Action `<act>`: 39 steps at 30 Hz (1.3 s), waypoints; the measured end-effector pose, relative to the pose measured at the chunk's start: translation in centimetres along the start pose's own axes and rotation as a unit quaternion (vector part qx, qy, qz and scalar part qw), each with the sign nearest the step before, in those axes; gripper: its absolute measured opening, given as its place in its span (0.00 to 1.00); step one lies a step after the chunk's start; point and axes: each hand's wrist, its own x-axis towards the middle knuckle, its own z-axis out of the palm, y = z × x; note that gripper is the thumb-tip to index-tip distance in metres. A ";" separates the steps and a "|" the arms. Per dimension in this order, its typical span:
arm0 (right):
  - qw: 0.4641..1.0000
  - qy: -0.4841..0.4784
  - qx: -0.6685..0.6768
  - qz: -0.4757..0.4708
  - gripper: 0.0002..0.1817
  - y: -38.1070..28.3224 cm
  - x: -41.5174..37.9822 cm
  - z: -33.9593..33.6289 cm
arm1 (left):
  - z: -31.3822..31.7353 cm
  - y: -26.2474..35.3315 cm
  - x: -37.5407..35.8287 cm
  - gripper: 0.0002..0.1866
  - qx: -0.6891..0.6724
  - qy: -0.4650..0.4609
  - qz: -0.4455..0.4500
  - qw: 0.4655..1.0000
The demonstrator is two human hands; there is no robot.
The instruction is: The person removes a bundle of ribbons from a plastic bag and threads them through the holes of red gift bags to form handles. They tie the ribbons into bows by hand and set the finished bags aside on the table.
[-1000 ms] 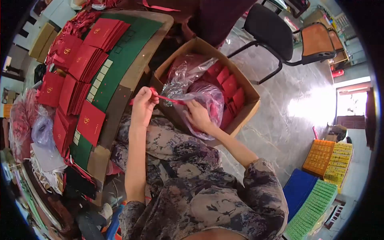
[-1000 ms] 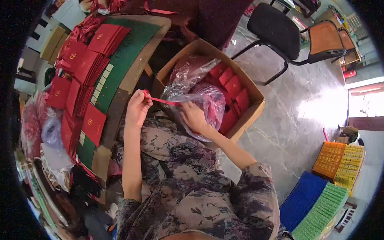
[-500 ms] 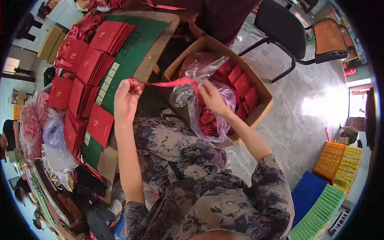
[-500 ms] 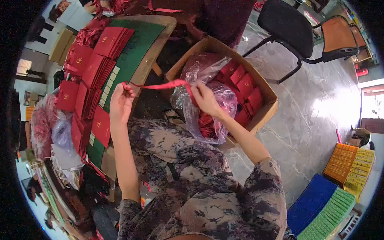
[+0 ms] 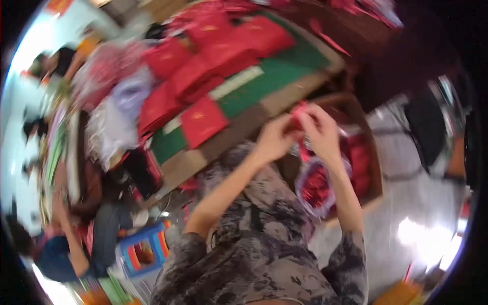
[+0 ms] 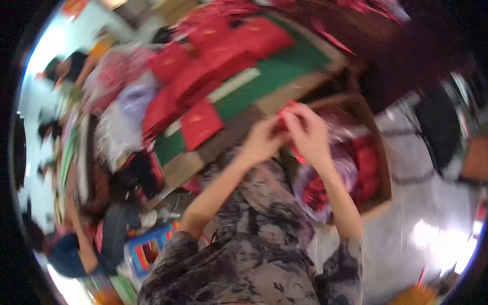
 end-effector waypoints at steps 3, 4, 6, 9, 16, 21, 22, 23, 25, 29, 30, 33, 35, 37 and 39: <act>0.999 -0.046 0.010 0.004 0.07 -0.7 0.4 3.1 | -3.1 -1.3 -2.9 0.15 0.013 0.039 0.007 0.999; 0.997 -0.071 0.003 0.015 0.07 -0.8 0.4 4.1 | -4.6 -0.7 -4.2 0.13 0.034 0.051 0.018 0.998; 0.992 -0.119 0.033 0.028 0.07 -0.4 0.2 6.6 | -8.3 0.1 -7.1 0.09 0.005 0.072 -0.053 0.996; 0.978 -0.177 0.092 0.063 0.07 -0.3 -1.0 10.1 | -15.0 0.4 -12.5 0.06 -0.231 0.119 -0.172 0.950; 0.959 -0.252 0.079 0.103 0.07 3.6 -3.6 13.0 | -32.9 -1.5 -23.6 0.07 -0.127 0.313 -0.216 0.916; 0.954 -0.268 0.061 0.123 0.06 5.3 -4.5 15.0 | -37.0 -4.6 -24.0 0.13 -0.013 0.315 -0.294 0.902; 0.954 -0.270 0.057 0.115 0.06 5.5 -4.7 15.4 | -37.6 -5.7 -23.9 0.13 -0.017 0.313 -0.292 0.903; 0.954 -0.275 0.023 0.120 0.07 5.7 -4.9 15.7 | -38.1 -6.9 -23.7 0.12 0.015 0.286 -0.287 0.914; 0.957 -0.275 -0.003 0.096 0.07 5.0 -5.4 16.3 | -38.6 -9.6 -23.1 0.14 0.034 0.276 -0.273 0.921; 0.950 -0.282 -0.048 0.125 0.07 4.9 -6.7 15.5 | -38.3 -13.0 -21.4 0.18 0.416 0.295 -0.250 0.823; 0.951 -0.275 -0.052 0.131 0.07 5.3 -6.9 15.1 | -37.8 -13.2 -21.1 0.18 0.411 0.288 -0.248 0.828; 0.958 -0.246 -0.051 0.138 0.09 6.4 -8.6 12.9 | -36.9 -13.6 -20.0 0.09 0.497 0.304 -0.291 0.759; 0.970 -0.204 -0.054 0.118 0.09 6.5 -9.7 11.6 | -36.9 -14.2 -20.1 0.08 0.524 0.277 -0.279 0.756; 0.973 -0.173 -0.060 0.144 0.10 7.1 -11.2 10.3 | -38.4 -17.4 -22.0 0.09 0.568 0.232 -0.191 0.766; 0.971 -0.151 -0.071 0.169 0.10 7.2 -12.0 9.1 | -39.3 -18.3 -21.7 0.10 0.547 0.187 -0.298 0.760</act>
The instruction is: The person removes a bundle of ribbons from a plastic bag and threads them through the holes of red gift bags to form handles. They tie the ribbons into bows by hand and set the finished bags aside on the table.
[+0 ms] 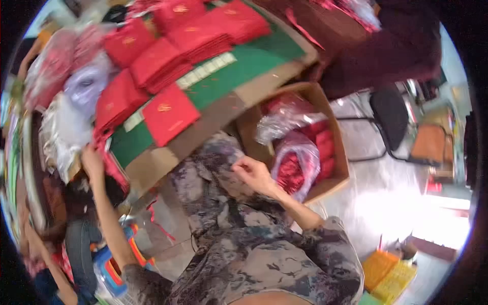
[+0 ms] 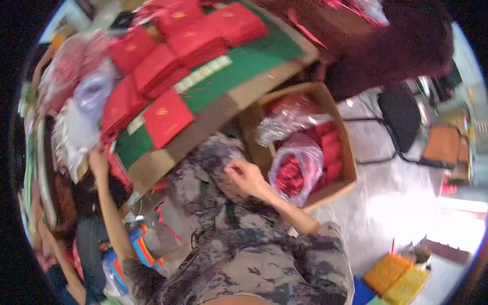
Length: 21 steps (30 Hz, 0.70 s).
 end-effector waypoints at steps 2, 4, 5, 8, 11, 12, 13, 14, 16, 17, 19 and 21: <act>0.999 0.000 0.034 0.037 0.11 0.0 -1.2 -0.4 | 0.6 -0.8 -0.6 0.11 0.032 0.045 0.068 0.996; 0.999 0.023 0.022 0.035 0.11 0.1 -2.2 -0.8 | 1.0 -1.1 -0.7 0.12 0.019 0.054 0.061 0.997; 0.999 0.031 0.012 0.027 0.11 0.4 -2.6 -1.0 | 1.0 -1.0 -0.8 0.13 0.007 0.066 0.058 0.996; 0.998 0.064 0.006 0.008 0.09 0.8 -3.7 -1.9 | 0.0 -0.3 -2.1 0.12 -0.011 0.097 0.063 0.993; 0.994 0.103 0.026 -0.008 0.08 1.9 -4.8 -3.6 | -1.8 1.5 -4.3 0.13 -0.021 0.148 0.086 0.985; 0.989 0.143 -0.012 -0.018 0.07 2.6 -5.4 -4.6 | -2.8 2.9 -5.4 0.12 -0.021 0.176 0.119 0.977; 0.982 0.182 -0.049 -0.028 0.07 3.2 -6.0 -5.7 | -4.3 5.6 -6.7 0.12 -0.020 0.173 0.122 0.977; 0.980 0.188 -0.059 0.011 0.07 3.9 -6.5 -7.0 | -5.9 8.9 -8.2 0.11 -0.106 0.137 0.108 0.979; 0.972 0.187 -0.140 0.022 0.07 5.3 -7.6 -10.1 | -7.1 15.3 -11.0 0.08 -0.245 0.072 0.122 0.959; 0.959 0.199 -0.199 -0.019 0.08 7.4 -8.1 -11.4 | -7.1 18.8 -12.1 0.07 -0.299 0.046 0.149 0.941; 0.930 0.206 -0.303 0.006 0.12 9.9 -9.1 -13.5 | -8.6 27.5 -15.4 0.05 -0.354 -0.053 0.181 0.916; 0.920 0.204 -0.330 0.055 0.11 11.6 -9.7 -14.9 | -7.7 33.9 -17.8 0.05 -0.391 -0.113 0.303 0.862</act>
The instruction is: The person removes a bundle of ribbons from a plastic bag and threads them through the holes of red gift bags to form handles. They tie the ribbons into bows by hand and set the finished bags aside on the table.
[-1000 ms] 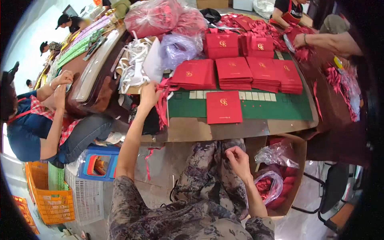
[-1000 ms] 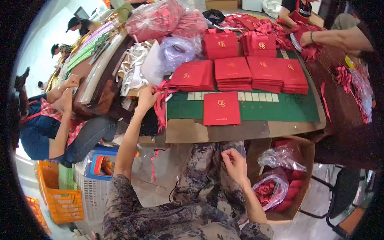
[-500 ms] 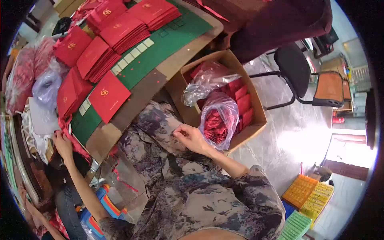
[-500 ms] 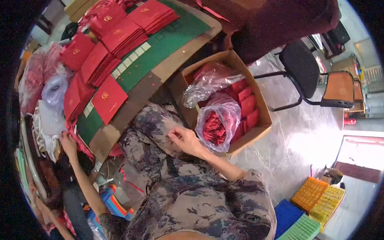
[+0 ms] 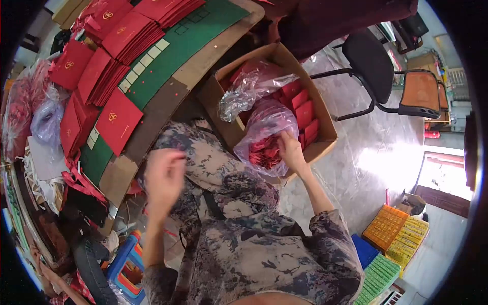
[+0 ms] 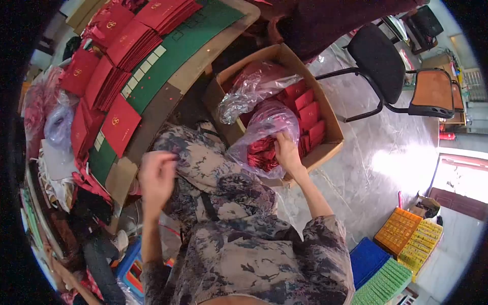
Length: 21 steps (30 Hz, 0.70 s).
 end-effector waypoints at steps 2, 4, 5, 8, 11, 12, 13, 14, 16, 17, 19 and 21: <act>1.000 -0.002 0.018 -0.002 0.12 0.5 0.1 -0.3 | 7.0 2.2 0.0 0.07 -0.158 -0.101 0.009 0.982; 0.999 -0.004 0.035 -0.005 0.12 0.6 -0.1 -0.8 | 13.3 4.1 -0.2 0.10 -0.201 -0.198 0.080 0.956; 0.998 -0.011 0.055 -0.016 0.12 0.4 -0.1 -1.1 | 16.6 4.4 -0.5 0.11 -0.183 -0.233 0.133 0.946; 0.998 -0.019 0.061 -0.021 0.14 0.9 -0.5 -1.3 | 22.8 4.1 -0.3 0.11 -0.086 -0.319 0.135 0.934; 0.997 -0.058 -0.006 -0.040 0.15 0.3 -1.1 -2.3 | 25.5 2.1 0.9 0.12 0.009 -0.310 0.067 0.948; 0.995 -0.046 -0.064 -0.064 0.15 -0.5 -1.1 -2.6 | 25.3 1.5 1.5 0.12 0.020 -0.325 0.014 0.945; 0.988 -0.034 -0.121 -0.087 0.16 -0.9 -1.1 -2.6 | 24.9 0.4 2.0 0.14 0.022 -0.296 0.062 0.953; 0.989 -0.036 -0.119 -0.085 0.16 -0.6 -1.2 -2.3 | 24.6 -0.5 2.5 0.14 0.023 -0.299 0.061 0.952; 0.982 -0.056 -0.155 -0.090 0.15 0.2 -1.3 -1.3 | 24.1 -1.9 3.3 0.16 -0.043 -0.270 0.054 0.960; 0.982 -0.057 -0.155 -0.090 0.15 0.5 -1.3 -0.9 | 24.0 -2.3 3.5 0.17 -0.051 -0.256 0.066 0.963; 0.988 -0.033 -0.127 -0.083 0.12 0.6 -1.2 -0.7 | 24.0 -2.7 3.5 0.16 -0.079 -0.259 0.043 0.962; 0.998 -0.001 -0.041 -0.055 0.10 0.3 -1.6 -1.4 | 24.1 -2.6 3.5 0.15 -0.108 -0.260 0.020 0.959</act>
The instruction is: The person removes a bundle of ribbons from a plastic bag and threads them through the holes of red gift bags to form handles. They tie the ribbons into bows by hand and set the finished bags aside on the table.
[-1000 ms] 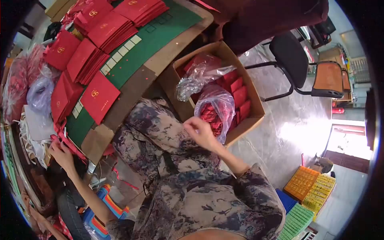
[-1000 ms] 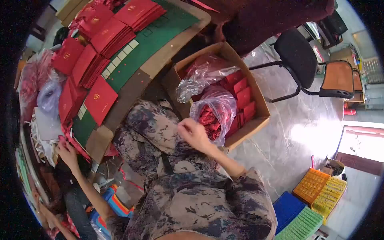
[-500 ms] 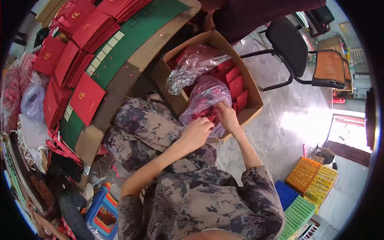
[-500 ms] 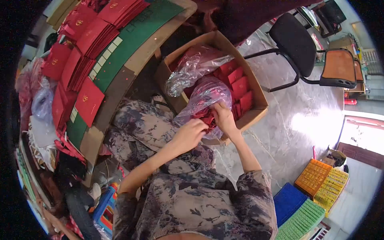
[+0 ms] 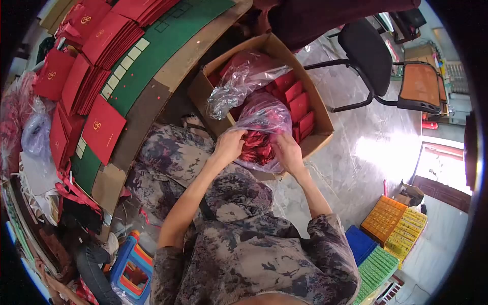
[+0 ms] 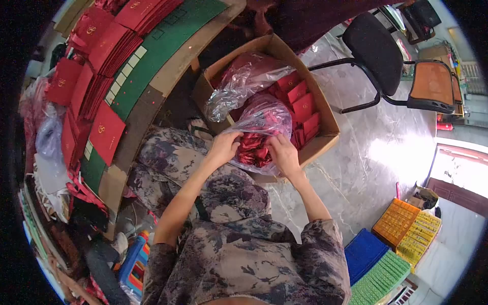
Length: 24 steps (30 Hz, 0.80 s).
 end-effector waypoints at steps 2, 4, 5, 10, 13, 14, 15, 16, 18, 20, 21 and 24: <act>0.995 0.035 0.084 0.030 0.08 -0.6 0.1 -1.3 | 0.1 0.4 -0.2 0.15 0.009 -0.004 -0.005 1.000; 0.963 0.093 0.212 0.136 0.05 -1.1 0.2 -2.5 | 0.8 0.5 -0.4 0.14 -0.069 -0.013 -0.024 0.997; 0.963 0.094 0.211 0.137 0.05 -0.9 0.3 -2.7 | 1.2 0.5 -0.5 0.14 -0.145 -0.020 -0.042 0.988; 0.916 0.090 0.331 0.209 0.06 -0.6 1.0 -4.1 | 1.6 2.0 -1.4 0.15 -0.240 -0.021 -0.076 0.968; 0.909 0.054 0.363 0.196 0.07 -2.6 2.5 -5.4 | 0.0 5.0 -1.3 0.20 -0.316 0.019 -0.050 0.947; 0.918 0.042 0.364 0.154 0.07 -4.4 3.5 -6.2 | -0.7 6.1 -1.3 0.24 -0.356 0.067 0.001 0.932; 0.919 0.012 0.377 0.116 0.07 -6.1 4.7 -7.0 | -1.4 6.5 -1.2 0.24 -0.355 0.067 0.002 0.932; 0.917 -0.018 0.390 0.078 0.07 -7.7 6.0 -7.6 | -2.1 6.7 -0.7 0.26 -0.311 0.069 0.049 0.947; 0.932 -0.027 0.361 -0.037 0.07 -9.8 8.7 -7.8 | -5.2 8.1 -0.1 0.27 -0.338 0.003 0.065 0.939; 0.903 -0.068 0.424 -0.002 0.08 -12.5 11.0 -9.3 | -8.9 9.9 0.0 0.19 -0.433 0.018 -0.050 0.900; 0.886 -0.083 0.456 0.025 0.08 -13.7 11.7 -10.0 | -9.9 9.3 0.2 0.14 -0.397 0.074 -0.024 0.915; 0.927 -0.029 0.370 -0.051 0.08 -14.1 12.4 -9.9 | -13.5 8.3 -0.5 0.10 -0.411 0.104 -0.026 0.905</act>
